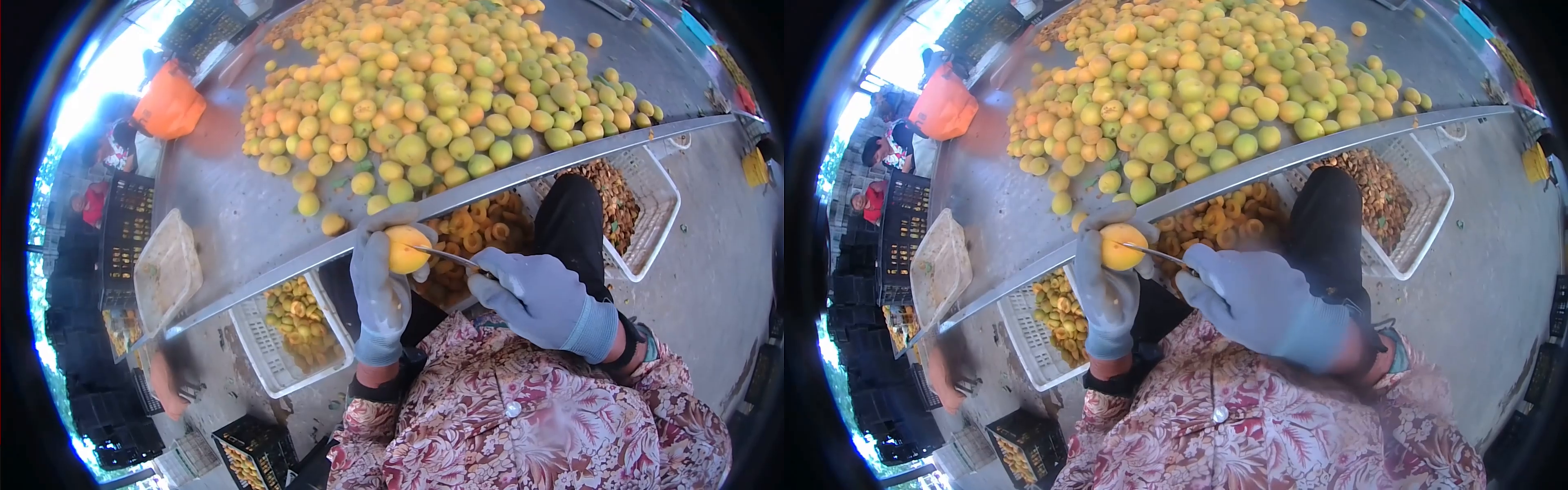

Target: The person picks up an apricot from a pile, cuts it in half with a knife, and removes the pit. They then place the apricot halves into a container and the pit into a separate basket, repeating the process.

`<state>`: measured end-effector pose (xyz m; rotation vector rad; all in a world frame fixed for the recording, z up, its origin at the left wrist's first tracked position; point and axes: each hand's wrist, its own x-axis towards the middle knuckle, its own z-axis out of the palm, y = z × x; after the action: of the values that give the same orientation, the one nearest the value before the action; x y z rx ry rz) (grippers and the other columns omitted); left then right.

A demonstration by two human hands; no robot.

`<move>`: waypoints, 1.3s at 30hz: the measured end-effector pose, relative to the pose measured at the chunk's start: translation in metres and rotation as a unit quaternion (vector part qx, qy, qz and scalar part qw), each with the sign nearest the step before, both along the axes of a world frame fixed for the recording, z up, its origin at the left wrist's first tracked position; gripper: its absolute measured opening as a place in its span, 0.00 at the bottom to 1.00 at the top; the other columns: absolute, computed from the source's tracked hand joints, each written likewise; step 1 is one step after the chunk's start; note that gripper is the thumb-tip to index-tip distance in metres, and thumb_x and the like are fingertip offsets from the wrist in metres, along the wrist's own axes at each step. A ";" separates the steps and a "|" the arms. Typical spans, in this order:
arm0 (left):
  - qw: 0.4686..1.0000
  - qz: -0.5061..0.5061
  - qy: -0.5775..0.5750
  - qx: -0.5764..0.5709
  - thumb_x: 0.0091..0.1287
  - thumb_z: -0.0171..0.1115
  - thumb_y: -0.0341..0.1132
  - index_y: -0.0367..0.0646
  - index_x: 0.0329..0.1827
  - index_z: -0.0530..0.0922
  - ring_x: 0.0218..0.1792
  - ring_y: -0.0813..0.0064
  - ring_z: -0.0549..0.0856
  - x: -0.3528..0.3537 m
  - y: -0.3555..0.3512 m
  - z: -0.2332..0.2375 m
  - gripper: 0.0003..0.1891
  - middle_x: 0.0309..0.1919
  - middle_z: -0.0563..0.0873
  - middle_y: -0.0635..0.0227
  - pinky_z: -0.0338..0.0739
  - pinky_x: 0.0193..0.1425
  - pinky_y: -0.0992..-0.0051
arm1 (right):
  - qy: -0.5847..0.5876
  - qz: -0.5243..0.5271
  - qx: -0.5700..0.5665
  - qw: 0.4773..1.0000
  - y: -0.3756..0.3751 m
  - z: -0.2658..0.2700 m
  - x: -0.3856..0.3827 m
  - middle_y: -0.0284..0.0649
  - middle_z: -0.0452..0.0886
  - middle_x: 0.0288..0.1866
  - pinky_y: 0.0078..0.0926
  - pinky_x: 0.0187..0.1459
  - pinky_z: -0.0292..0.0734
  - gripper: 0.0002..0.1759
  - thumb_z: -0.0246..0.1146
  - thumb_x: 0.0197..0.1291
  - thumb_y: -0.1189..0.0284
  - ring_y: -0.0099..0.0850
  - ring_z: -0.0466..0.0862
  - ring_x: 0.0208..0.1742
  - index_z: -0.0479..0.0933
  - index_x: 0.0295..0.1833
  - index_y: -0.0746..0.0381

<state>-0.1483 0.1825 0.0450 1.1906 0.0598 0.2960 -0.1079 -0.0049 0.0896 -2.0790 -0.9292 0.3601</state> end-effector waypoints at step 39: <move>0.899 0.090 -0.158 0.400 0.65 0.56 0.30 0.38 0.70 0.51 0.52 0.62 0.77 0.023 -0.003 -0.033 0.32 0.57 0.73 0.52 0.73 0.55 0.65 | 0.124 -0.058 -0.063 0.989 0.030 0.008 0.011 0.51 0.77 0.22 0.44 0.29 0.74 0.19 0.47 0.67 0.59 0.49 0.80 0.28 0.67 0.39 0.67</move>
<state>-0.1252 0.1798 0.0117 1.9423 -0.2632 0.7181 -0.0968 0.0253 0.0976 -2.1330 -0.6492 0.6130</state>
